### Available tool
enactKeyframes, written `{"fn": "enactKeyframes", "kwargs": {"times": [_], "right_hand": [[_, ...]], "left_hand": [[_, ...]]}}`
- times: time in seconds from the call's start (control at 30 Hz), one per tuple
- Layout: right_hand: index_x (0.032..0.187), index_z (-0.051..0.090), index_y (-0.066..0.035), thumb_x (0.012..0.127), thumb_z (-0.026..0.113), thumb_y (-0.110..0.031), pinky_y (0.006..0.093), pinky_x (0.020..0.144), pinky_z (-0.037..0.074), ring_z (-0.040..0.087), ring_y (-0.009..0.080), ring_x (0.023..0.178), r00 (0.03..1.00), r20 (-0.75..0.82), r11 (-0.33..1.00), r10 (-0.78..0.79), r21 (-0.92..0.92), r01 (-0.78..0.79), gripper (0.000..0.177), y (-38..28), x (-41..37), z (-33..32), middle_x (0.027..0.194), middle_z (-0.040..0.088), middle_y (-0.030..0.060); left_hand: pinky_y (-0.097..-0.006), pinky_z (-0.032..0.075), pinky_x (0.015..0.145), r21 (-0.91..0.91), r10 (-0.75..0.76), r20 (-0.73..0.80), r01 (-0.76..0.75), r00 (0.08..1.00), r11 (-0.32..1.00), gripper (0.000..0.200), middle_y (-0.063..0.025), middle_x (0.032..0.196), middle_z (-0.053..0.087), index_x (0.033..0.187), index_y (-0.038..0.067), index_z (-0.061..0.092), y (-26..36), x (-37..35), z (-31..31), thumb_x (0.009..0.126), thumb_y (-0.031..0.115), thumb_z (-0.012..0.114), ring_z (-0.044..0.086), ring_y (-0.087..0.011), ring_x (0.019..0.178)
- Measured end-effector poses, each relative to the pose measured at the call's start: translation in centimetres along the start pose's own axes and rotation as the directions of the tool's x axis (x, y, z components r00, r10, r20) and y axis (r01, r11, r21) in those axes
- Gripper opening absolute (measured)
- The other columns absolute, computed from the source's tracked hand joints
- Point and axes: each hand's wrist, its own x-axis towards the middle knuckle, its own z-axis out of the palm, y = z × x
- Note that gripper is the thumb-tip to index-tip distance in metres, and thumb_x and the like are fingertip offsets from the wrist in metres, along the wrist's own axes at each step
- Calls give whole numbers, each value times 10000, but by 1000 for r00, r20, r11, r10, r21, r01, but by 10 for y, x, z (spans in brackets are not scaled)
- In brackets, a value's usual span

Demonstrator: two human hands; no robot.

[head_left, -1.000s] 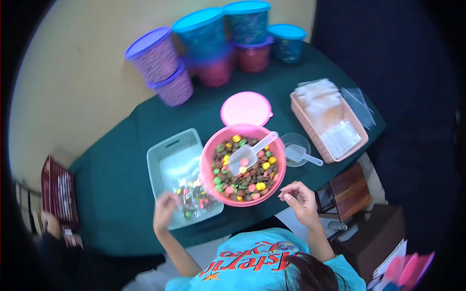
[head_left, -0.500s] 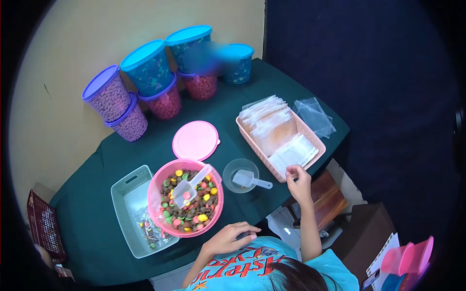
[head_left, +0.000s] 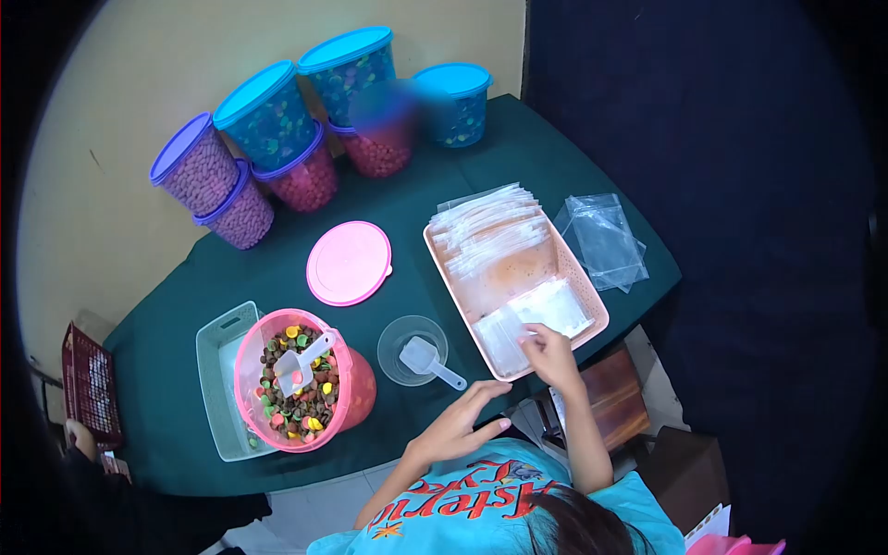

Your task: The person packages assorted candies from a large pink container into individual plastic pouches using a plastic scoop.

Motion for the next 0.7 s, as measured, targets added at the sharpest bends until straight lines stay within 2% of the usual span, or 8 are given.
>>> {"fn": "enactKeyframes", "kwargs": {"times": [0.07,0.17,0.27,0.37,0.43,0.5,0.6,0.7], "right_hand": [[1057,551,29,863,492,-167,285,676,480,596,158,726,996,74,931,50,357,-74,282,-7,-2,-13,831,628,131],[1021,565,51,879,468,-150,281,693,481,602,160,743,941,339,797,-9,570,-198,264,-49,-15,-51,869,623,117],[996,572,68,875,463,-114,265,673,487,608,156,730,751,561,758,-348,640,-128,244,-75,-26,-72,879,611,125],[931,614,47,792,539,3,246,647,477,613,153,719,630,587,769,-508,638,26,164,-101,-21,-63,845,616,127],[918,627,25,757,566,18,250,642,465,604,152,705,621,584,793,-523,600,104,172,-119,-14,-51,805,620,111],[905,640,2,722,593,34,255,637,454,595,150,691,606,578,804,-546,566,185,191,-129,-11,-30,765,624,96],[798,666,-55,619,672,41,282,668,390,563,160,680,632,360,704,-686,546,454,203,-142,-8,7,724,647,45],[780,669,-71,616,679,29,282,655,368,542,148,660,538,282,601,-794,490,631,193,-156,-13,39,711,645,26]], "left_hand": [[-347,328,938,-11,25,-104,-27,994,1000,456,-172,1186,420,1196,4,394,7,1,-8,815,194,556,424,-296,1114],[-363,314,950,28,54,-308,-48,950,998,480,-146,1240,404,1219,20,407,20,-2,-22,787,154,567,393,-249,1157],[-359,301,950,-198,27,-477,-137,878,971,510,-159,1233,415,1231,-18,388,28,-8,-35,826,273,495,405,-251,1149],[-359,322,934,-277,-33,-353,-71,935,958,632,-163,1228,437,1282,-17,333,39,-23,-57,865,457,360,436,-245,1112],[-377,314,947,-500,-80,-214,-39,974,865,777,-173,1261,401,1310,-9,286,37,-32,-58,831,603,301,427,-258,1126],[-411,231,1011,-625,-13,-35,-12,999,780,965,-181,1368,222,1356,1,135,37,-38,-55,744,742,214,310,-276,1229],[-408,83,1055,-819,-48,-166,-111,985,563,1043,-167,1405,127,1359,-10,46,37,-44,-35,698,792,138,146,-263,1301],[-404,69,1056,-871,-19,-306,-272,952,409,1087,-157,1416,72,1357,-7,-13,39,-57,-31,673,812,192,97,-252,1312]]}}
